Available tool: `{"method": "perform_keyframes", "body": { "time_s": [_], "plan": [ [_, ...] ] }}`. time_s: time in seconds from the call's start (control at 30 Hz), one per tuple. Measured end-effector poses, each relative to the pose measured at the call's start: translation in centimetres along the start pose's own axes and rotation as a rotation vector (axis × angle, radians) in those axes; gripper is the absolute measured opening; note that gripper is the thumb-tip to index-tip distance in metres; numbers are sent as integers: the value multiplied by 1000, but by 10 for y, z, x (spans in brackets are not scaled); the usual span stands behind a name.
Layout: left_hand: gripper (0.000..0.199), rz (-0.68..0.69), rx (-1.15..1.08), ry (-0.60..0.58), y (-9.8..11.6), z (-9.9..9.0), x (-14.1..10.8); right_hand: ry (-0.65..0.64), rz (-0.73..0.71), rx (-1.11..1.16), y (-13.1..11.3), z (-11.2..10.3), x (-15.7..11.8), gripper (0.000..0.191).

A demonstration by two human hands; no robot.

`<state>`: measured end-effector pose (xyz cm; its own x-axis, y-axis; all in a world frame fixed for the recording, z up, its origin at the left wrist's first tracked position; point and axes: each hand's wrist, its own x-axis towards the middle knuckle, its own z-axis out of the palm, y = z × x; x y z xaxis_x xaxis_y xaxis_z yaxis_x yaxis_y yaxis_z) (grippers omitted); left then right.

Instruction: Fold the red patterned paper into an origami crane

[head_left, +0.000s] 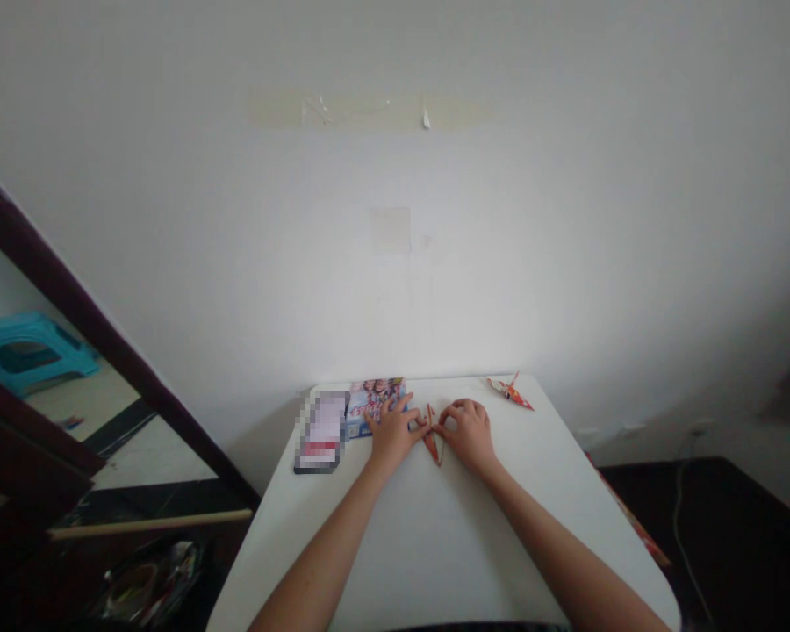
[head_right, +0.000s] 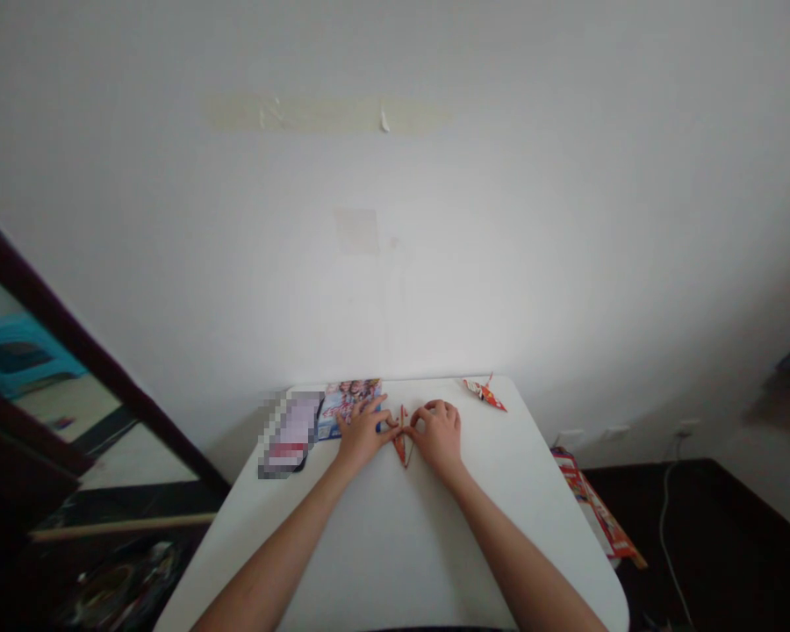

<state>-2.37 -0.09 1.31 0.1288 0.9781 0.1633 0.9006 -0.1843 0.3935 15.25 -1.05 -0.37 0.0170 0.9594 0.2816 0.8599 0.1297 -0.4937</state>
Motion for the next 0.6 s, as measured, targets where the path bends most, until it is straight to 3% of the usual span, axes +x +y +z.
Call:
{"method": "perform_keyframes", "body": {
  "time_s": [0.6],
  "plan": [
    [13, -2, -5, 1, -10, -1, -1, -34, 19, -14, -3, 2, -1, 12]
  ]
}}
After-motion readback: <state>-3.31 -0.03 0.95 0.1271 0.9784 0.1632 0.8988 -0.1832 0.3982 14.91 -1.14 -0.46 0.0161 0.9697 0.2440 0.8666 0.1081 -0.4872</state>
